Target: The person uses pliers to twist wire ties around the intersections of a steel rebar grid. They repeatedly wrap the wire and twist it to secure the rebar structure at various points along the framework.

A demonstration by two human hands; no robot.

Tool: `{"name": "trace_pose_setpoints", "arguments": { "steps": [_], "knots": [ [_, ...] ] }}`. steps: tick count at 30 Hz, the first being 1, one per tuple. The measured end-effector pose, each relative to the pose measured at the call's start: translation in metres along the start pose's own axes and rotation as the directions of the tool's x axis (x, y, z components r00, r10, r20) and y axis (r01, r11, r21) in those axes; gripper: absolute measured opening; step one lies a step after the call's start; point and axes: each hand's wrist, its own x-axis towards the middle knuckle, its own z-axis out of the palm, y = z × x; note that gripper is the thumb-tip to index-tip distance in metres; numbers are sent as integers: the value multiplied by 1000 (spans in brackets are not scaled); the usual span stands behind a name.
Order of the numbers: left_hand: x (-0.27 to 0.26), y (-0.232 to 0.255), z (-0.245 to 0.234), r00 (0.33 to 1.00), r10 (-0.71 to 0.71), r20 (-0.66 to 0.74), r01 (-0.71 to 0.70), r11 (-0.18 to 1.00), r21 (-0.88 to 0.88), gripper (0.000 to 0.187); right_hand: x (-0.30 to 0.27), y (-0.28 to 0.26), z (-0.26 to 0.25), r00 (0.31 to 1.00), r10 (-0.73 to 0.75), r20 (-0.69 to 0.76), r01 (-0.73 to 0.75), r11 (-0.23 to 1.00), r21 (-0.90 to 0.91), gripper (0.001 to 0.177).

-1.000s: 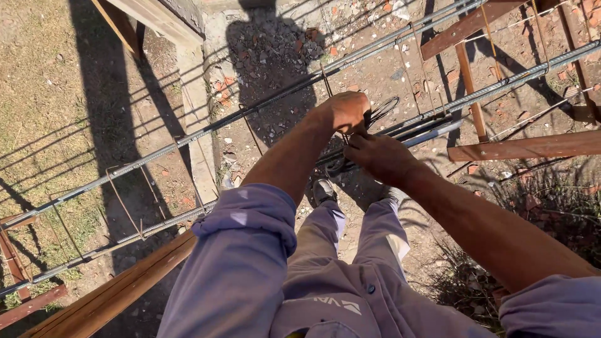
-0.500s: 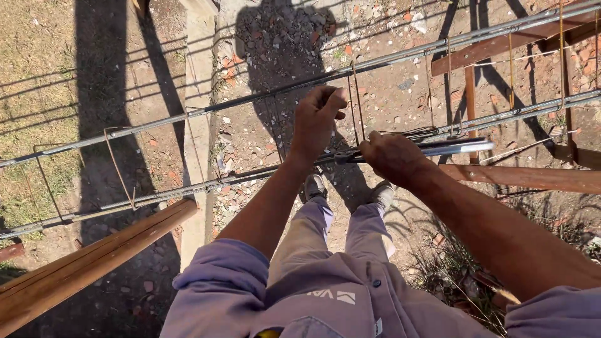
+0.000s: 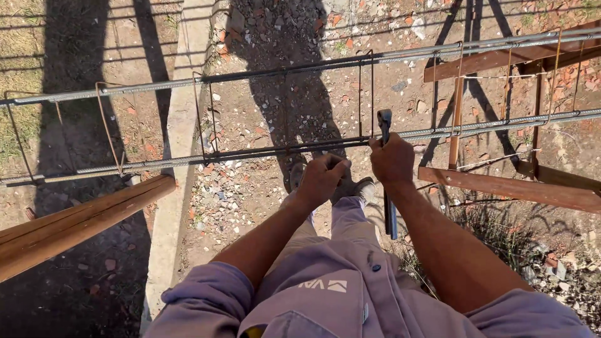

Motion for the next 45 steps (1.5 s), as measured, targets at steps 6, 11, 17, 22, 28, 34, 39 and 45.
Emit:
{"name": "trace_pose_setpoints", "arguments": {
  "steps": [6, 11, 17, 22, 28, 34, 39, 45],
  "knots": [
    [34, -49, 43, 984, -159, 84, 167, 980, -107, 39, -5, -5, -27, 998, 50, 41, -60, 949, 310, 20],
    [40, -38, 71, 933, -241, 266, 320, 894, -314, 55, -50, -43, -97, 989, -57, 137, -44, 771, 635, 36],
    [33, -8, 86, 934, -162, 318, 302, 835, -459, 47, -47, -59, -181, 966, -256, 25, 185, 759, 625, 31],
    [55, -24, 100, 944, -139, 299, 281, 815, -508, 41, -69, -3, -180, 955, -9, 297, -210, 688, 694, 36],
    [44, -8, 94, 948, -130, 290, 270, 809, -522, 33, -75, 7, -210, 823, 47, 566, -331, 850, 410, 47],
    [55, -25, 98, 954, -136, 268, 256, 837, -483, 29, -76, -7, -225, 706, 152, 691, -417, 879, 233, 69],
    [67, -37, 104, 952, -141, 271, 264, 827, -497, 29, -66, -8, -227, 692, 131, 710, -302, 946, 121, 73],
    [56, -24, 101, 946, -147, 288, 279, 822, -496, 27, -48, -6, -224, 803, 8, 595, 259, 896, -361, 54]
  ]
}}
